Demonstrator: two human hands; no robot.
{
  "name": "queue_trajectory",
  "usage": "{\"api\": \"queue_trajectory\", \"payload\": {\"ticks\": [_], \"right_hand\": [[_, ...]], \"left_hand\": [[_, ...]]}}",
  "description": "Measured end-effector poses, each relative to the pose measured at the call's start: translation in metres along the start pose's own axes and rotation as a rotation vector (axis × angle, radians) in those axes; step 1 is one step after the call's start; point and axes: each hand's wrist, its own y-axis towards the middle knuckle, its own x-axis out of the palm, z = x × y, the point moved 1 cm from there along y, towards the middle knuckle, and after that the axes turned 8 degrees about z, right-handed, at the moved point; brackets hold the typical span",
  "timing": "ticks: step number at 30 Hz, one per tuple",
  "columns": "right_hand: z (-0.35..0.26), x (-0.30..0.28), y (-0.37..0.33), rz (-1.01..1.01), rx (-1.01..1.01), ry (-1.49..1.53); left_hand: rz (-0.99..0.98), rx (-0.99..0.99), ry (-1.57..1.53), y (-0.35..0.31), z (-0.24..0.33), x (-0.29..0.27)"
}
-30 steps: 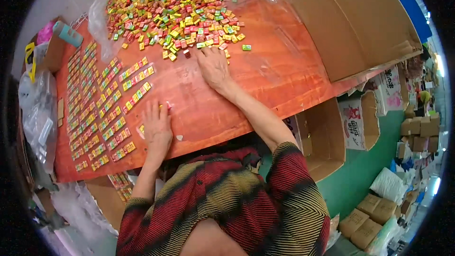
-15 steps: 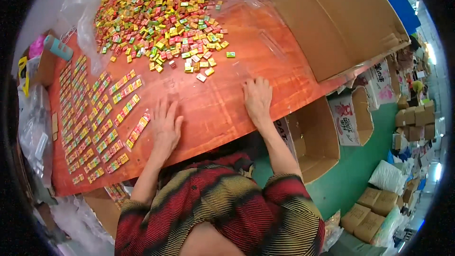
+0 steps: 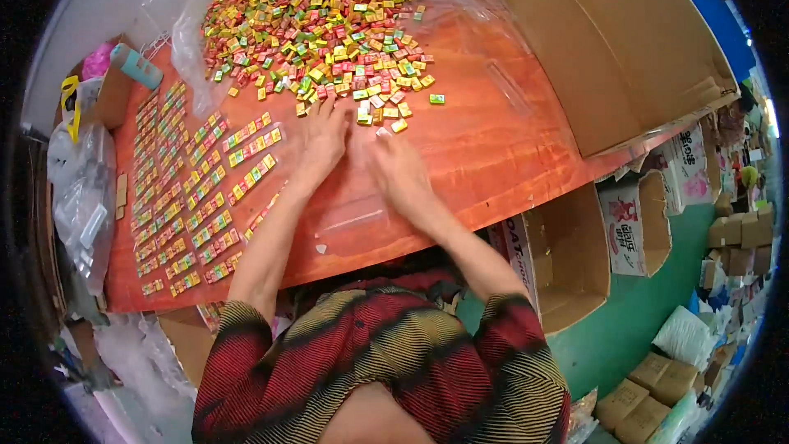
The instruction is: Arranging small colorful blocks into neat rows on a workspace table.
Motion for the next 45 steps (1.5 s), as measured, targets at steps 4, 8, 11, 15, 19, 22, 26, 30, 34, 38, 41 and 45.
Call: {"api": "queue_trajectory", "payload": {"ticks": [4, 8, 11, 15, 19, 22, 26, 30, 34, 38, 41, 45], "right_hand": [[0.031, 0.031, 0.042, -0.033, 0.026, -0.113], [0.029, 0.026, 0.038, -0.122, -0.057, -0.07], [0.032, 0.011, 0.03, -0.09, -0.102, -0.001], [0.03, -0.008, 0.022, -0.029, 0.063, -0.098], [-0.001, -0.004, -0.009, -0.116, -0.076, 0.025], [-0.005, 0.0, -0.02, -0.332, -0.026, 0.023], [0.01, -0.006, 0.013, -0.123, 0.021, -0.017], [0.035, 0.009, 0.04, -0.2, -0.082, -0.116], [0.037, 0.015, 0.048, -0.238, -0.124, -0.093], [0.035, 0.016, 0.049, -0.157, -0.199, -0.224], [0.041, 0.015, 0.05, -0.19, -0.277, -0.237], [0.041, 0.012, 0.052, -0.206, -0.28, -0.321]], "left_hand": [[0.032, 0.024, -0.029, -0.003, 0.018, 0.004], [-0.026, -0.094, -0.088, -0.021, 0.021, -0.004], [-0.004, -0.175, -0.318, -0.025, 0.028, -0.026], [-0.051, -0.173, -0.102, -0.047, 0.052, -0.062], [-0.209, -0.099, 0.012, -0.098, 0.076, -0.072], [-0.172, 0.019, -0.085, -0.105, 0.076, -0.067], [-0.171, -0.022, -0.34, -0.097, 0.073, -0.062], [0.036, -0.28, -0.17, -0.046, 0.063, -0.056], [-0.024, -0.222, -0.246, -0.024, 0.025, -0.016], [-0.037, -0.13, -0.162, -0.029, 0.02, -0.013], [-0.058, -0.218, -0.114, -0.035, 0.025, -0.024], [-0.101, -0.276, -0.172, -0.043, 0.033, -0.032]]}}
